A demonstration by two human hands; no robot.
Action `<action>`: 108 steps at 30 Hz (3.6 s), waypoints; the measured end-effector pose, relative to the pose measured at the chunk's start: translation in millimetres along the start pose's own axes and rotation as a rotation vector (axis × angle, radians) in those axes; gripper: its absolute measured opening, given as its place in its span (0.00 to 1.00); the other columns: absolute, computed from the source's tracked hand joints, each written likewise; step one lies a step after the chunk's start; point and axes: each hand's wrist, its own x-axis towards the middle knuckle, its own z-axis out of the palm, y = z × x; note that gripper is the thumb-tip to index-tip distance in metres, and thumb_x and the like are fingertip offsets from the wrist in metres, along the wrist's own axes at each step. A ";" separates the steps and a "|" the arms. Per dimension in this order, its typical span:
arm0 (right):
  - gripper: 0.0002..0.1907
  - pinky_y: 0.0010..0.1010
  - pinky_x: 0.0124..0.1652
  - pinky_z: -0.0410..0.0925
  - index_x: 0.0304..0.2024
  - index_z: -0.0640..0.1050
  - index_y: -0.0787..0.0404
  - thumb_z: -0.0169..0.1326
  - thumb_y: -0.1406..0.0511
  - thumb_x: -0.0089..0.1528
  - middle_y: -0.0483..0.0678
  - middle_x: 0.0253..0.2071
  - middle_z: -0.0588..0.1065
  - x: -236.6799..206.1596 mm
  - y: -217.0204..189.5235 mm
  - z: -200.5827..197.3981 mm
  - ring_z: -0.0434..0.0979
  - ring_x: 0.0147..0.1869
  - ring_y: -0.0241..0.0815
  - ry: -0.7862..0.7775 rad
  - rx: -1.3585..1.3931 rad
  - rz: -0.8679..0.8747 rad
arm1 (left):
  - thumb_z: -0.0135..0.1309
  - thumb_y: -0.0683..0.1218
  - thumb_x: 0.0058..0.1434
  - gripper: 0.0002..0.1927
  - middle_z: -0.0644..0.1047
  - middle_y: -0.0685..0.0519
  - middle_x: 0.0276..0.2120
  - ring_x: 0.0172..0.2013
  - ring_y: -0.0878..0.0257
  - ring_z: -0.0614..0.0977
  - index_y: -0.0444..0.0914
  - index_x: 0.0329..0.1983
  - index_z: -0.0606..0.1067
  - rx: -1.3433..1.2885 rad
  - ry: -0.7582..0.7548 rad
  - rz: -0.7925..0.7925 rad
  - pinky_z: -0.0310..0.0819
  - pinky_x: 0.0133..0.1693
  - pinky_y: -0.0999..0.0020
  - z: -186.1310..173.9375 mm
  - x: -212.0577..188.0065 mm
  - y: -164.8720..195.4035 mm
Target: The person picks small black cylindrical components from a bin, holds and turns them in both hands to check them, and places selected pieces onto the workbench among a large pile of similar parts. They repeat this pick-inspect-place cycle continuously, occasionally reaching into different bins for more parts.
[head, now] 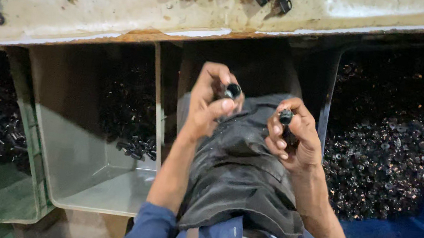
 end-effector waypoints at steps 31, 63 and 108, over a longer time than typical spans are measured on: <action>0.04 0.28 0.39 0.71 0.43 0.79 0.65 0.59 0.71 0.65 0.49 0.35 0.80 32.3 49.3 33.1 0.81 0.37 0.41 0.142 -1.496 -0.260 | 0.48 0.57 0.74 0.28 0.76 0.43 0.63 0.64 0.52 0.78 0.33 0.68 0.69 0.742 0.030 -0.154 0.70 0.65 0.63 12.3 -61.5 16.8; 0.15 0.22 0.17 0.58 0.53 0.69 0.62 0.47 0.67 0.64 0.52 0.44 0.76 -2.0 51.4 -1.2 0.72 0.28 0.37 0.469 -0.212 0.233 | 0.54 0.35 0.66 0.19 0.63 0.48 0.73 0.75 0.49 0.57 0.42 0.59 0.75 1.933 0.014 0.691 0.44 0.76 0.45 -36.0 155.6 69.4; 0.05 0.27 0.41 0.71 0.41 0.81 0.66 0.61 0.74 0.62 0.51 0.38 0.80 8.3 13.9 53.5 0.82 0.41 0.41 0.139 -1.576 -0.352 | 0.49 0.44 0.75 0.25 0.73 0.38 0.61 0.56 0.45 0.77 0.39 0.73 0.61 0.654 -0.273 0.124 0.71 0.57 0.63 31.0 -36.9 26.2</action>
